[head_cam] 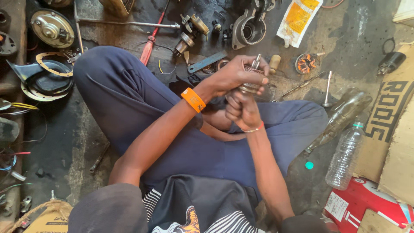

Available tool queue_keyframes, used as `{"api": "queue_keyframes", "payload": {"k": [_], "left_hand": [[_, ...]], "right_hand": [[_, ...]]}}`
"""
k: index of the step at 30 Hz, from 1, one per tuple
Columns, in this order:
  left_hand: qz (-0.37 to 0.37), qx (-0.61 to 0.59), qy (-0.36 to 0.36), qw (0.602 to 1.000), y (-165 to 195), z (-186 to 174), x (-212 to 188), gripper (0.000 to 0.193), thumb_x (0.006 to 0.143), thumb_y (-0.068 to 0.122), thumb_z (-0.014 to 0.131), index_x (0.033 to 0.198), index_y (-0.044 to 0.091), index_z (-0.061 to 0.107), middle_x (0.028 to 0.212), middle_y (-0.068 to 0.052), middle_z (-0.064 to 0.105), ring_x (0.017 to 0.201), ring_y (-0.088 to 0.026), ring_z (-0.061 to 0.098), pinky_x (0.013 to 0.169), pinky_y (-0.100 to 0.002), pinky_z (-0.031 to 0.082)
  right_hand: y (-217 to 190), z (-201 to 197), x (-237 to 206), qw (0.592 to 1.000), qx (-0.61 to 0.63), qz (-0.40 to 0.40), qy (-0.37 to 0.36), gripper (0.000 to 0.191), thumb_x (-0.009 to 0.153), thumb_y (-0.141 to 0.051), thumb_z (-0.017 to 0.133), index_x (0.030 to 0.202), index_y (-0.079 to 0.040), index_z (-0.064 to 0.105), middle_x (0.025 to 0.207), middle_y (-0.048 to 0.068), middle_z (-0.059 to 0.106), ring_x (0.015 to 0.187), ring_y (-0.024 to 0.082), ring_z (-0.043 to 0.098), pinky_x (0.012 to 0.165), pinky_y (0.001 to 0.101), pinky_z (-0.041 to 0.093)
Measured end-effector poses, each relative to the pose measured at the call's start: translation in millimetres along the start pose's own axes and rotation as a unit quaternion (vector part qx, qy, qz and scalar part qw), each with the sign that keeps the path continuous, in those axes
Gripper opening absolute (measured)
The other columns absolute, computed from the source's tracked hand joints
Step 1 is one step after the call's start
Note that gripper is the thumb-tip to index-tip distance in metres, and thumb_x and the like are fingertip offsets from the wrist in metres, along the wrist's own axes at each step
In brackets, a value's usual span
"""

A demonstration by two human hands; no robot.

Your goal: The person sits on the floor and cleans a cylindrical metal housing with a brush, then picks up a small cylindrical component and repeatedly rotates and manipulates it by hand. The person handles the parts directly without visible tools.

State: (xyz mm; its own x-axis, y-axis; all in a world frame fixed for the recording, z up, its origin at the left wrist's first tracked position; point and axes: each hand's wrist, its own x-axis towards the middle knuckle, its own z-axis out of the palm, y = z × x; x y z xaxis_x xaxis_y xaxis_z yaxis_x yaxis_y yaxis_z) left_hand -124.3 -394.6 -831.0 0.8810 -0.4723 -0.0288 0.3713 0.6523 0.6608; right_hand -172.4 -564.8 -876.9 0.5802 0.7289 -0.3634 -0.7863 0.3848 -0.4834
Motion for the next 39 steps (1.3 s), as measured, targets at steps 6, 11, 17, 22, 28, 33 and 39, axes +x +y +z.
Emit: {"api": "queue_keyframes", "payload": {"k": [6, 11, 17, 22, 28, 33, 39], "left_hand": [[-0.025, -0.002, 0.052, 0.998, -7.0, 0.5, 5.0, 0.013, 0.086, 0.011, 0.074, 0.092, 0.003, 0.065, 0.08, -0.005, 0.068, 0.068, -0.015, 0.07, 0.063, -0.03, 0.06], [0.025, 0.225, 0.179, 0.957, -19.0, 2.3, 14.8, 0.015, 0.084, 0.008, 0.078, 0.088, 0.001, 0.065, 0.075, -0.006, 0.066, 0.064, -0.013, 0.063, 0.056, -0.029, 0.051], [-0.002, -0.068, -0.041, 0.997, -3.5, -1.0, 5.7, 0.013, 0.091, 0.007, 0.072, 0.099, 0.003, 0.063, 0.088, -0.005, 0.066, 0.077, -0.015, 0.07, 0.072, -0.032, 0.061], [-0.014, -0.022, 0.017, 1.0, -5.7, -5.0, 8.9, 0.014, 0.091, 0.009, 0.072, 0.098, 0.001, 0.064, 0.088, -0.006, 0.067, 0.076, -0.017, 0.072, 0.071, -0.032, 0.061], [-0.016, -0.084, 0.054, 0.995, -15.7, -21.8, 12.4, 0.015, 0.093, 0.013, 0.072, 0.1, 0.003, 0.064, 0.086, -0.008, 0.068, 0.076, -0.016, 0.071, 0.071, -0.031, 0.06], [0.019, -0.077, 0.041, 0.996, -18.8, -22.0, 11.7, 0.016, 0.095, 0.015, 0.071, 0.103, 0.004, 0.063, 0.085, -0.007, 0.069, 0.075, -0.015, 0.071, 0.07, -0.03, 0.061], [0.039, -0.038, 0.085, 0.995, -13.1, -20.5, 6.5, 0.017, 0.092, 0.012, 0.073, 0.102, 0.001, 0.064, 0.084, -0.007, 0.067, 0.071, -0.016, 0.071, 0.067, -0.031, 0.061]], "right_hand": [[-7.7, 7.2, -1.0, 0.997, 0.063, 0.049, 0.016, 0.032, 0.106, -0.03, 0.055, 0.081, -0.013, 0.043, 0.065, -0.005, 0.027, 0.047, 0.006, 0.024, 0.043, 0.024, 0.022], [-8.1, 12.9, 7.0, 0.962, -0.219, -0.04, 0.159, 0.033, 0.104, -0.028, 0.056, 0.078, -0.011, 0.045, 0.063, -0.002, 0.032, 0.048, 0.009, 0.03, 0.043, 0.0265, 0.026], [-9.4, 0.2, -7.9, 0.986, 0.123, 0.027, -0.106, 0.032, 0.107, -0.031, 0.059, 0.088, -0.015, 0.039, 0.065, -0.006, 0.025, 0.05, 0.005, 0.024, 0.045, 0.0231, 0.023], [-15.8, 11.4, -7.4, 1.0, -0.015, 0.008, -0.002, 0.032, 0.109, -0.039, 0.057, 0.093, -0.014, 0.044, 0.068, -0.005, 0.029, 0.052, 0.008, 0.027, 0.047, 0.0251, 0.022], [-40.2, 51.5, -8.7, 0.999, -0.04, -0.009, -0.034, 0.057, 0.107, -0.057, 0.04, 0.114, -0.002, 0.052, 0.078, -0.001, 0.039, 0.057, 0.008, 0.03, 0.051, 0.0256, 0.026], [-43.7, 54.2, -13.0, 0.997, -0.013, -0.009, -0.07, 0.055, 0.102, -0.05, 0.043, 0.125, -0.001, 0.052, 0.083, -0.001, 0.041, 0.06, 0.01, 0.034, 0.058, 0.0276, 0.03], [-18.9, 37.2, -1.7, 0.999, -0.015, -0.032, 0.017, 0.037, 0.11, -0.043, 0.05, 0.115, -0.006, 0.052, 0.085, 0.0, 0.04, 0.064, 0.01, 0.034, 0.061, 0.0287, 0.033]]}}
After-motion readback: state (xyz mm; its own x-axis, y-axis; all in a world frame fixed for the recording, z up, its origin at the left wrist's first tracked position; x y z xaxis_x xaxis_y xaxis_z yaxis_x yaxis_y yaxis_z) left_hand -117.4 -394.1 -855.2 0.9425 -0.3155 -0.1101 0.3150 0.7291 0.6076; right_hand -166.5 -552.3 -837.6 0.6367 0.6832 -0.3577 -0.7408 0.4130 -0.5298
